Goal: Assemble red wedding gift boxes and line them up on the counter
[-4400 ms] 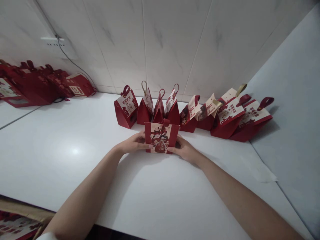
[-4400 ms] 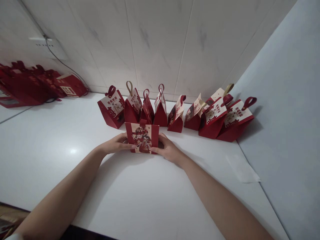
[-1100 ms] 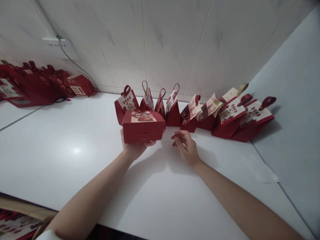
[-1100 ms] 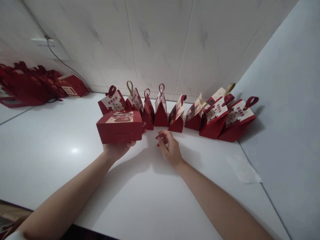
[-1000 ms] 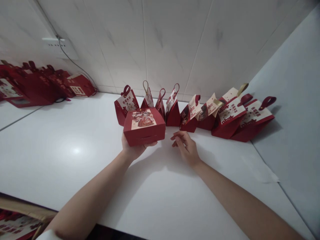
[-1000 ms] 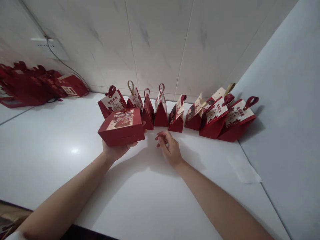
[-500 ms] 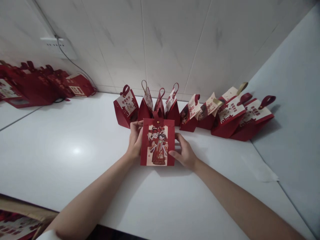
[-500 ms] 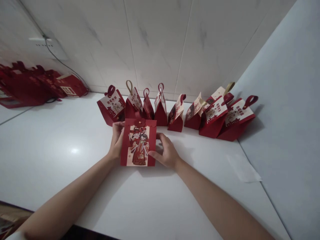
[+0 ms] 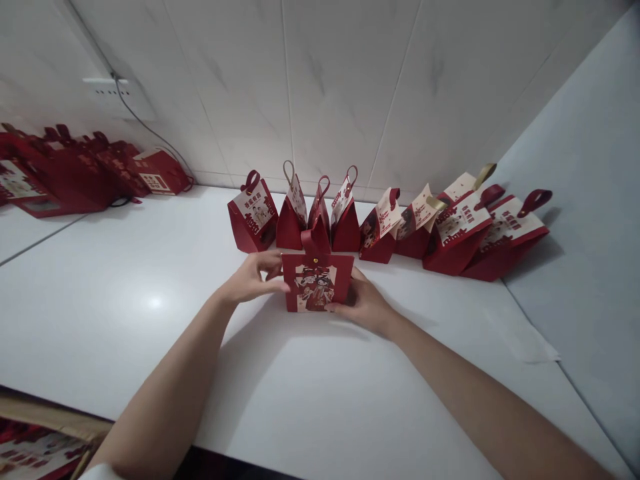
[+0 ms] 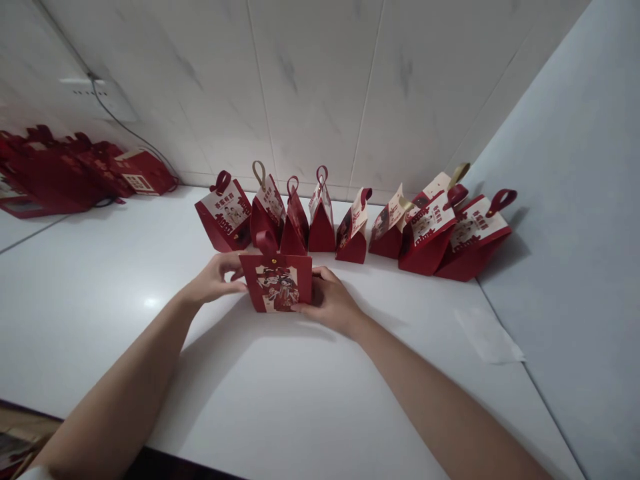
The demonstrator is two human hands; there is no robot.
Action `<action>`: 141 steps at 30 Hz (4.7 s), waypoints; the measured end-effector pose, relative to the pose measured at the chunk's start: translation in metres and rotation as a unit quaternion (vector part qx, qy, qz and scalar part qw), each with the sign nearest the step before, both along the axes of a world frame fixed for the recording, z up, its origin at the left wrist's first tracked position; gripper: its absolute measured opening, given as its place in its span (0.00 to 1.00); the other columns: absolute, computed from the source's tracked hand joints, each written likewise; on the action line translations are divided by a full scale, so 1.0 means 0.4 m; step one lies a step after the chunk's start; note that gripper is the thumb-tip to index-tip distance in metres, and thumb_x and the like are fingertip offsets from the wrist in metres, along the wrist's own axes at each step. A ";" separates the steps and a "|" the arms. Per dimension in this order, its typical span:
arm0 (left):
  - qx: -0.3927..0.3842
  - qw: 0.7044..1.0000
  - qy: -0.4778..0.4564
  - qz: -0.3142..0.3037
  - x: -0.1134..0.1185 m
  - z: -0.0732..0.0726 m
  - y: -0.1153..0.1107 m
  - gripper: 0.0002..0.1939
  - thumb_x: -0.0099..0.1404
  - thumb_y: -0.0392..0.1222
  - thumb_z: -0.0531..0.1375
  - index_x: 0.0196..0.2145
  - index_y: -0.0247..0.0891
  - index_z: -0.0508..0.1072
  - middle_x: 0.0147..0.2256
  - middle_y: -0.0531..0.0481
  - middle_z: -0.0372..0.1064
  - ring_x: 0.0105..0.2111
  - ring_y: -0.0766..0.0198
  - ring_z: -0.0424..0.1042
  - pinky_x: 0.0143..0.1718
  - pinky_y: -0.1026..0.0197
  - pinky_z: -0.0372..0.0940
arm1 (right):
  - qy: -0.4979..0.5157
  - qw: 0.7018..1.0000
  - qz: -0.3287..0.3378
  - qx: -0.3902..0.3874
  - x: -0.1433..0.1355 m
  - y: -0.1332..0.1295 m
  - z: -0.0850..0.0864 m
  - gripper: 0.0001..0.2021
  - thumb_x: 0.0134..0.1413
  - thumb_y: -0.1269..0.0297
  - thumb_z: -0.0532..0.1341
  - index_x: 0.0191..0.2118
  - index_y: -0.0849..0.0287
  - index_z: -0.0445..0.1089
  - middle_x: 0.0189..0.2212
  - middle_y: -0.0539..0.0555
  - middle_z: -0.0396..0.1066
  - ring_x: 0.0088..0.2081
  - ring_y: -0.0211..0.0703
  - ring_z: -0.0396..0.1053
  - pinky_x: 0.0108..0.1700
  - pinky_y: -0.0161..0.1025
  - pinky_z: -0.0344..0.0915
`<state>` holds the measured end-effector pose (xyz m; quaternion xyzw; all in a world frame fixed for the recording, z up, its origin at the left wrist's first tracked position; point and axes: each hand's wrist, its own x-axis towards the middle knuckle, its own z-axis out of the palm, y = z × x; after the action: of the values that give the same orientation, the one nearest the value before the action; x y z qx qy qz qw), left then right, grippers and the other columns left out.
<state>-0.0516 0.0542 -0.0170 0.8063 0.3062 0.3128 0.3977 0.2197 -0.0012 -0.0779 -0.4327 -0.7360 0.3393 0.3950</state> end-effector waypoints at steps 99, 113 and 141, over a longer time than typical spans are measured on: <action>-0.122 0.983 0.093 -0.105 0.015 -0.035 0.012 0.20 0.64 0.46 0.64 0.53 0.43 0.73 0.56 0.44 0.70 0.55 0.50 0.69 0.56 0.48 0.66 | 0.112 0.985 0.083 -0.103 0.019 0.002 0.006 0.26 0.64 0.54 0.59 0.65 0.46 0.55 0.63 0.53 0.61 0.63 0.49 0.60 0.66 0.53 0.56; -0.096 0.994 0.001 -0.061 0.033 -0.033 0.003 0.24 0.61 0.42 0.66 0.55 0.41 0.72 0.55 0.41 0.71 0.55 0.50 0.69 0.56 0.47 0.66 | 0.068 0.994 -0.013 0.087 0.013 -0.002 -0.008 0.17 0.66 0.57 0.56 0.58 0.50 0.65 0.58 0.57 0.62 0.61 0.51 0.60 0.65 0.52 0.59; -0.099 0.993 0.020 0.055 0.033 0.164 -0.047 0.39 0.66 0.71 0.42 0.61 0.41 0.67 0.59 0.43 0.66 0.58 0.47 0.65 0.59 0.47 0.58 | 0.241 0.907 0.237 -0.250 -0.002 -0.026 0.030 0.19 0.62 0.51 0.57 0.27 0.58 0.73 0.36 0.58 0.80 0.42 0.51 0.77 0.53 0.51 0.66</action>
<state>-0.0384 0.0355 0.0485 0.7512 0.3876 0.2858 0.4515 0.2187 -0.0116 -0.0658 -0.2353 -0.5904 0.6898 0.3469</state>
